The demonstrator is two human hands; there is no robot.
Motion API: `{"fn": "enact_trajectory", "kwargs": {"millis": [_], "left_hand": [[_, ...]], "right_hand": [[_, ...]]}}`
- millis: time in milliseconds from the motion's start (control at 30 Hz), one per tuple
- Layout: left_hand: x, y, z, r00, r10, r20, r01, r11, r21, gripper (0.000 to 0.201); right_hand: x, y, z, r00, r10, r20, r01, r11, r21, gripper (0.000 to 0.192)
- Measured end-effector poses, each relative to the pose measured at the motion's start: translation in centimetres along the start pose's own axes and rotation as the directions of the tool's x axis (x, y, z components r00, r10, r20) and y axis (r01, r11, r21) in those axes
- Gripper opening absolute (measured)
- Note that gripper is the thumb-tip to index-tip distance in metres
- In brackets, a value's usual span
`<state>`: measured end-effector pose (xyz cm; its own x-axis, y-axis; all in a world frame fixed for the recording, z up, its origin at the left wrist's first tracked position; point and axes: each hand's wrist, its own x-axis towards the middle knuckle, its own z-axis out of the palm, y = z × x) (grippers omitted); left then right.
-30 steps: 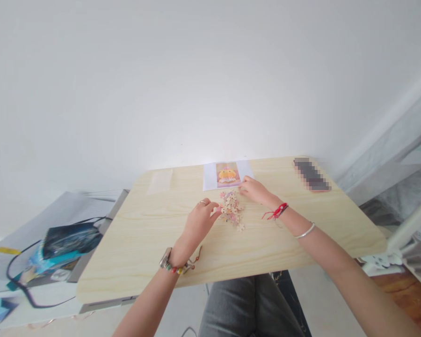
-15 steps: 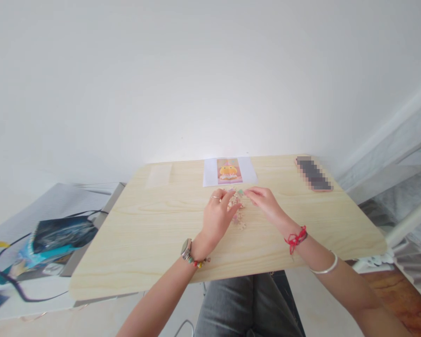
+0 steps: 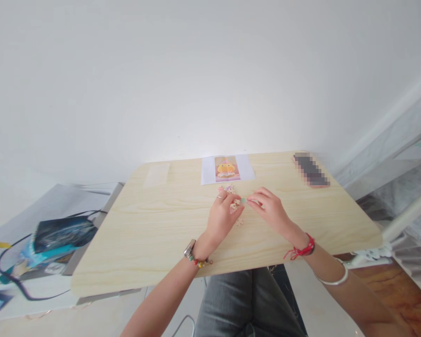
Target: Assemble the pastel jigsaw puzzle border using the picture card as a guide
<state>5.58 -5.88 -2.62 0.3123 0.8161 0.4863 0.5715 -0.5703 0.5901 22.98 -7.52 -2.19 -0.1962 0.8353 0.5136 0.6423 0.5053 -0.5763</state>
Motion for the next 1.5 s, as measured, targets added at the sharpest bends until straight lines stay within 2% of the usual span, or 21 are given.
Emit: {"fn": "enact_trajectory", "kwargs": {"millis": [133, 267, 467, 600, 733, 833, 933, 1033, 1100, 1200, 1300, 1400, 1500], "left_hand": [[0.0, 0.3, 0.1, 0.998, 0.034, 0.061, -0.037, 0.998, 0.050, 0.020], [0.9, 0.7, 0.8, 0.988, 0.051, 0.144, -0.069, 0.990, 0.122, 0.016], [3.9, 2.1, 3.2, 0.951, 0.061, 0.303, -0.116, 0.979, 0.167, 0.023], [4.7, 2.8, 4.1, 0.948, 0.059, 0.314, -0.118, 0.978, 0.172, 0.030], [4.3, 2.3, 3.5, 0.946, 0.050, 0.322, -0.114, 0.977, 0.183, 0.030], [3.0, 1.0, 1.7, 0.948, 0.016, 0.319, -0.088, 0.973, 0.214, 0.027], [0.7, -0.8, -1.1, 0.963, -0.063, 0.261, -0.013, 0.960, 0.279, 0.023], [-1.6, -2.1, -3.5, 0.965, -0.097, 0.243, 0.023, 0.956, 0.292, 0.022], [-2.7, -2.5, -4.3, 0.967, -0.109, 0.231, 0.036, 0.954, 0.299, 0.023], [-3.4, -2.4, -4.6, 0.970, -0.117, 0.215, 0.050, 0.955, 0.293, 0.020], [-3.2, -2.2, -4.3, 0.972, -0.108, 0.210, 0.047, 0.961, 0.274, 0.019], [-2.6, -2.2, -3.5, 0.979, -0.086, 0.187, 0.037, 0.967, 0.250, 0.018], [-1.7, -1.9, -2.4, 0.988, -0.058, 0.141, 0.022, 0.968, 0.249, 0.017]], "right_hand": [[-0.4, 0.3, -0.5, 0.995, -0.087, 0.040, 0.091, 0.988, -0.121, 0.016], [-0.9, 1.5, -0.9, 0.993, -0.098, 0.061, 0.107, 0.980, -0.167, 0.017], [-0.9, 5.1, -2.0, 0.998, 0.034, 0.047, -0.024, 0.977, -0.211, 0.016], [-0.8, 7.1, -2.2, 0.985, 0.130, 0.110, -0.101, 0.966, -0.236, 0.015], [-1.1, 8.0, -2.3, 0.973, 0.190, 0.133, -0.154, 0.958, -0.241, 0.015], [-1.4, 7.5, -2.5, 0.973, 0.200, 0.118, -0.167, 0.956, -0.240, 0.016], [-1.2, 5.7, -2.1, 0.979, 0.156, 0.133, -0.128, 0.972, -0.197, 0.016], [-0.4, 3.6, -0.7, 0.969, 0.076, 0.235, -0.042, 0.989, -0.144, 0.014], [0.4, 2.5, 0.5, 0.950, 0.054, 0.309, -0.006, 0.988, -0.152, 0.015], [1.5, 1.9, 2.0, 0.925, 0.056, 0.376, 0.014, 0.984, -0.180, 0.013], [2.1, 2.0, 2.8, 0.918, 0.065, 0.391, 0.016, 0.980, -0.200, 0.011], [2.2, 2.3, 2.9, 0.924, 0.065, 0.376, 0.017, 0.977, -0.213, 0.014], [2.1, 2.1, 2.4, 0.950, 0.067, 0.307, -0.017, 0.987, -0.162, 0.017]]}}
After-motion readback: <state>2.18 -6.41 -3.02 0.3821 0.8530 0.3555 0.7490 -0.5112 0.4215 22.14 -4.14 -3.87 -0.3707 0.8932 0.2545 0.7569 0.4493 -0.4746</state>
